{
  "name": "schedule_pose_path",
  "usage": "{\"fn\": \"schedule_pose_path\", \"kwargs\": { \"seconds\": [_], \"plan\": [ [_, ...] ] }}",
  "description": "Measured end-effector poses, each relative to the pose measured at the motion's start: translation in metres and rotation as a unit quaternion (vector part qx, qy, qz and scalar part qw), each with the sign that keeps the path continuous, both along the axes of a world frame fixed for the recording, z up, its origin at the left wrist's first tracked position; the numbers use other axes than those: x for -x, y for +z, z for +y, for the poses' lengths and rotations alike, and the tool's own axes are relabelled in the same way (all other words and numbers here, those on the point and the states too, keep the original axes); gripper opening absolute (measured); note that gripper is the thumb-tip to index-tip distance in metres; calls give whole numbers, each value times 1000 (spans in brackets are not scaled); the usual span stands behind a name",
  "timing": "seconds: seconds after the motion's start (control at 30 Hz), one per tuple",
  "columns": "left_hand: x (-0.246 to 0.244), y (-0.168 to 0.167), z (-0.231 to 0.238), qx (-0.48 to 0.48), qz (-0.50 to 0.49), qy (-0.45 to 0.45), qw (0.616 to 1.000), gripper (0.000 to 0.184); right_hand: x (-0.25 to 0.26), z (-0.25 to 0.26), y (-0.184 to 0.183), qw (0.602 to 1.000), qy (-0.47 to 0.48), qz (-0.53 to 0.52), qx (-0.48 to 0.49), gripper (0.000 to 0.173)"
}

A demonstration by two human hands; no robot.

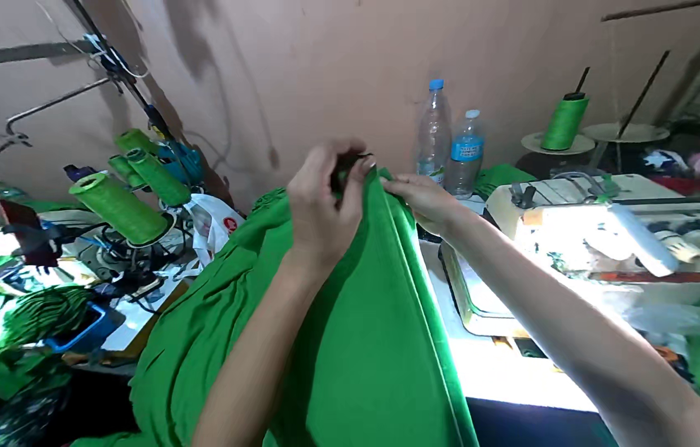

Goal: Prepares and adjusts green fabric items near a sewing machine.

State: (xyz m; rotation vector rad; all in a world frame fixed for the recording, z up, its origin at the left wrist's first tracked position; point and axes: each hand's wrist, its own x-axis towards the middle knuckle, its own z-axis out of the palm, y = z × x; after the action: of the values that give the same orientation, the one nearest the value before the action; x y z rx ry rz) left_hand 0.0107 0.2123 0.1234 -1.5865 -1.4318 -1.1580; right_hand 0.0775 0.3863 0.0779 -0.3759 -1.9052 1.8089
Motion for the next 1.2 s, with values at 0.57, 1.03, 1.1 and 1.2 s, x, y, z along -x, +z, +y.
{"fn": "schedule_pose_path", "kwargs": {
  "seconds": [0.57,1.03,1.1,1.2],
  "plan": [
    [-2,-24,25,87,-139,-29,986,8,-39,-29,12,992,-31,119,6,15],
    [-15,0,2,263,-237,-33,935,21,-60,-34,9,965,-31,176,-190,14],
    [-15,0,2,255,-288,-49,922,18,-64,-43,6,952,-54,203,-221,19],
    [-19,1,5,219,-304,-65,925,12,-61,-54,-10,922,-114,273,-249,12]
  ]
}}
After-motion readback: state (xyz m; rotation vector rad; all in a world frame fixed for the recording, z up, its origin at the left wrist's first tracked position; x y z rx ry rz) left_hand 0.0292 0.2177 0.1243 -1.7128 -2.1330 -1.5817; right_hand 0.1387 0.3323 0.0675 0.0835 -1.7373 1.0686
